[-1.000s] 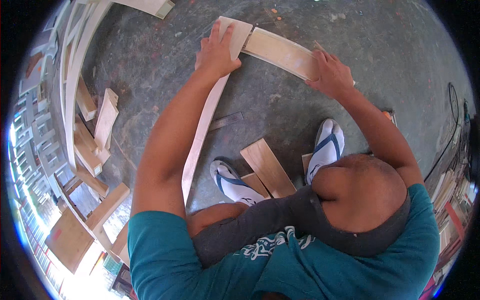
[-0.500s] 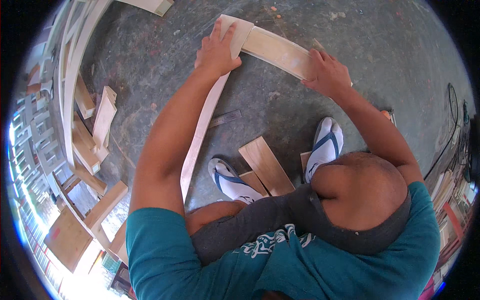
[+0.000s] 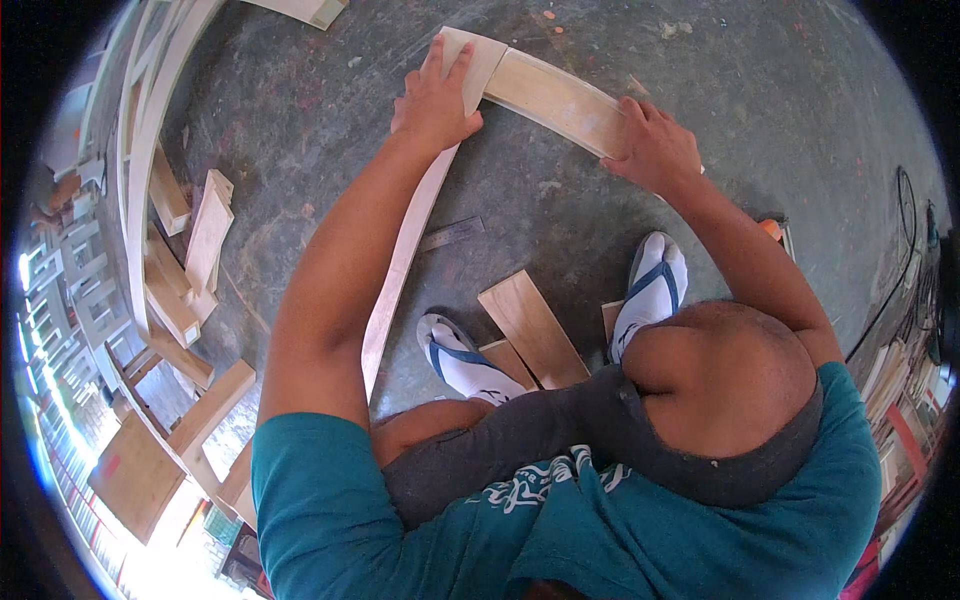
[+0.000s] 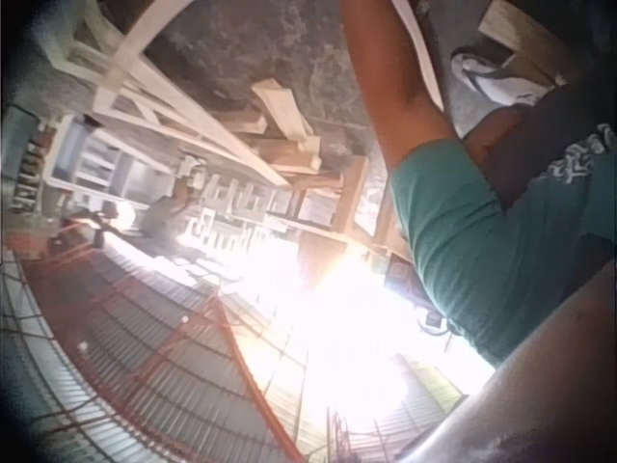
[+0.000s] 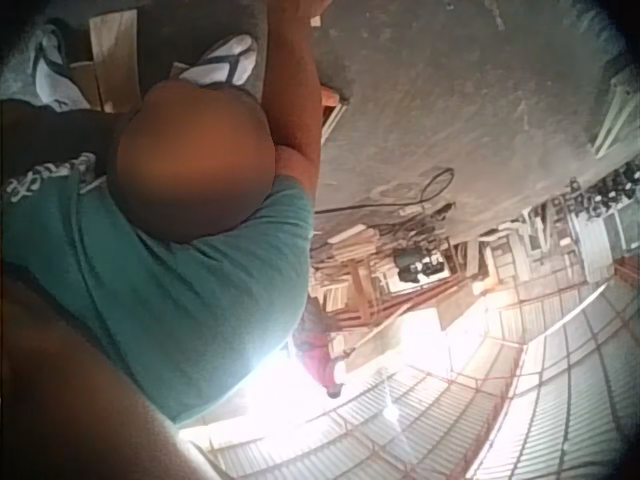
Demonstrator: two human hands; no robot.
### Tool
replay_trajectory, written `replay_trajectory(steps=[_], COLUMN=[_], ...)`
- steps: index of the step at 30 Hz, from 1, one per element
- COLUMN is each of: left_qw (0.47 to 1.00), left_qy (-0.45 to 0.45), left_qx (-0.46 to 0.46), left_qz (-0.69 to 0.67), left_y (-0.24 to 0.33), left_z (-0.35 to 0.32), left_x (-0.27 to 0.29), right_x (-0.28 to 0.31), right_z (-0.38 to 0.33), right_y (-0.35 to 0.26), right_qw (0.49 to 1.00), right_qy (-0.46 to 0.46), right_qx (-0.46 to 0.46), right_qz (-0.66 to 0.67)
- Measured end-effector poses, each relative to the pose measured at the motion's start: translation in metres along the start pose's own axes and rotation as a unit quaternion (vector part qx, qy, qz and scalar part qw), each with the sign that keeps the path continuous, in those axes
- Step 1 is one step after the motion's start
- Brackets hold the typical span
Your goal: Aligning and securing wooden planks using glue and a pneumatic nailer to form a frame.
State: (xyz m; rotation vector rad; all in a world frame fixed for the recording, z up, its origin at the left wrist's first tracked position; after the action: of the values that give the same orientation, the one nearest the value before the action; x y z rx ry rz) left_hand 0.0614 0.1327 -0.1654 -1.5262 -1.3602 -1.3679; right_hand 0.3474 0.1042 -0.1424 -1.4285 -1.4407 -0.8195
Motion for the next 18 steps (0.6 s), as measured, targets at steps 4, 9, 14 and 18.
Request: replay_trajectory(steps=[4,9,14,18], left_qw=[0.999,0.999,0.997,0.993], left_qy=[0.018,-0.022,-0.062,-0.102], left_qx=[-0.032,-0.015,0.009,0.024], left_qz=[0.024,0.034,0.039,0.050], left_y=[0.002,0.001,0.007,0.012], left_z=[-0.001,0.001,0.002,0.003], left_x=[0.002,0.001,0.007,0.011], right_x=[0.001,-0.001,0.000,0.002], right_z=[0.000,0.003,0.003,0.003], right_y=[0.001,0.000,0.002,0.001], right_qw=[1.000,1.000,1.000,1.000], right_qy=[0.001,0.000,0.011,0.006], right_qx=[-0.005,-0.001,0.008,-0.001], right_qz=[-0.002,-0.008,0.000,-0.016])
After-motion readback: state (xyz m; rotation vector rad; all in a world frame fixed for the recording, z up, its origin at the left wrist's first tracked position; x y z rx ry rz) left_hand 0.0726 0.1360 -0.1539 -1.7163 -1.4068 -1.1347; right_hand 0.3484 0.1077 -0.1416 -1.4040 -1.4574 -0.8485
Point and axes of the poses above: each hand's wrist, its own z-axis towards the middle knuckle, its own x-axis out of the back of the hand, y = z × x, the point moved 5 cm from there along z, towards the middle knuckle, and after that the axes turned 11 degrees about -x, right-handed, at the moved point
